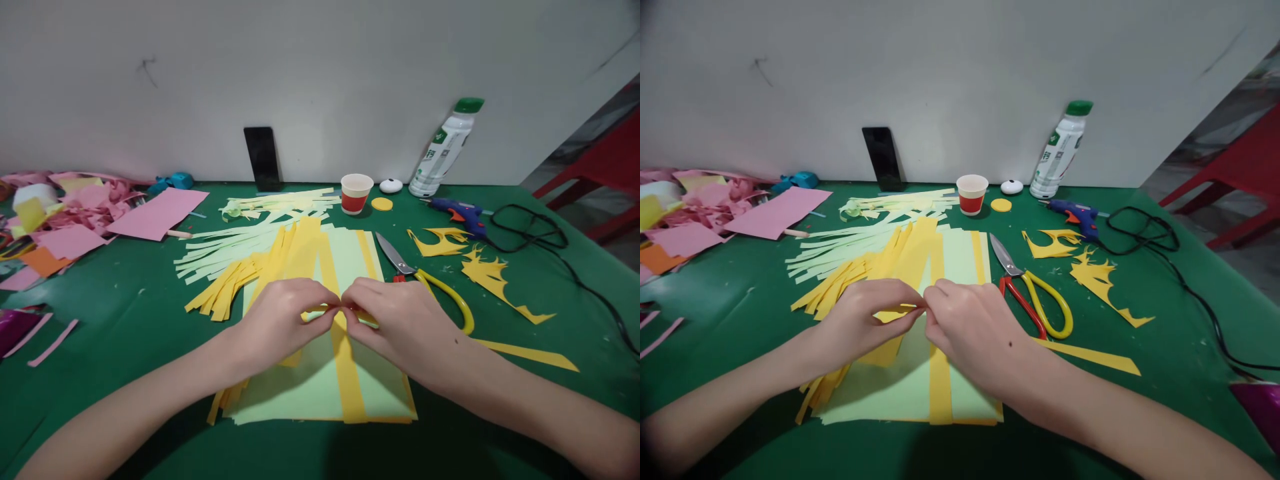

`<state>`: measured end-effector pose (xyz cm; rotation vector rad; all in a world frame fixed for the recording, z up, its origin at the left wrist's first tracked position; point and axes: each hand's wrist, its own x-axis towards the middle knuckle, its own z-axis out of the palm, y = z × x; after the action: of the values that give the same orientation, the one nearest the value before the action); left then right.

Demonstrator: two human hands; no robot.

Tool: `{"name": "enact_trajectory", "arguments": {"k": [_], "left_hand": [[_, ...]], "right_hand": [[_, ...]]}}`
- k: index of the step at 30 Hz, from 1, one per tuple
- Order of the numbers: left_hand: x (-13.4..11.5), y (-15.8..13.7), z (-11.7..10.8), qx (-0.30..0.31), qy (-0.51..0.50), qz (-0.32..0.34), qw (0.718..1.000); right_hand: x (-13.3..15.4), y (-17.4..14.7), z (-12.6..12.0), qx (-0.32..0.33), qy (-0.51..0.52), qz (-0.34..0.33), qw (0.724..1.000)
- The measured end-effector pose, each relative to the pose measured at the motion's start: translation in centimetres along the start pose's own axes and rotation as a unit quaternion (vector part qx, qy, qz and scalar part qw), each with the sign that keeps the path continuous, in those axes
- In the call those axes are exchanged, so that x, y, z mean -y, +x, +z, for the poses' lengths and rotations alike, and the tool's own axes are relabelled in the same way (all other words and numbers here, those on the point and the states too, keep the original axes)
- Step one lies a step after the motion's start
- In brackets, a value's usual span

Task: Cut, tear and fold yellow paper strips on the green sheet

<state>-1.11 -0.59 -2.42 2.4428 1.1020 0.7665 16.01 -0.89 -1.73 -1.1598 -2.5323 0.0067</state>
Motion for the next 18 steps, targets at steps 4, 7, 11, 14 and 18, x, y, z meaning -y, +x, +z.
{"name": "enact_trajectory", "arguments": {"k": [4,7,11,14,18], "left_hand": [[0.3,0.3,-0.5,-0.001,0.004,-0.065,0.998],[0.9,0.7,-1.1,-0.018,0.003,-0.097,0.995],[1.7,1.1,-2.0,-0.031,-0.011,-0.131,0.991],[2.1,1.2,-2.5,-0.041,-0.011,-0.143,0.989],[3.1,1.3,-2.8,-0.05,-0.006,-0.143,0.988]], "right_hand": [[-0.2,0.1,-0.2,-0.011,-0.014,0.001,1.0],[-0.6,0.3,-0.9,-0.001,-0.023,0.024,0.999],[-1.4,0.4,-2.3,0.006,-0.033,0.042,0.999],[-2.4,0.3,-3.3,-0.003,-0.041,0.032,0.999],[-3.8,-0.1,-4.3,0.015,-0.038,0.023,0.999]]}}
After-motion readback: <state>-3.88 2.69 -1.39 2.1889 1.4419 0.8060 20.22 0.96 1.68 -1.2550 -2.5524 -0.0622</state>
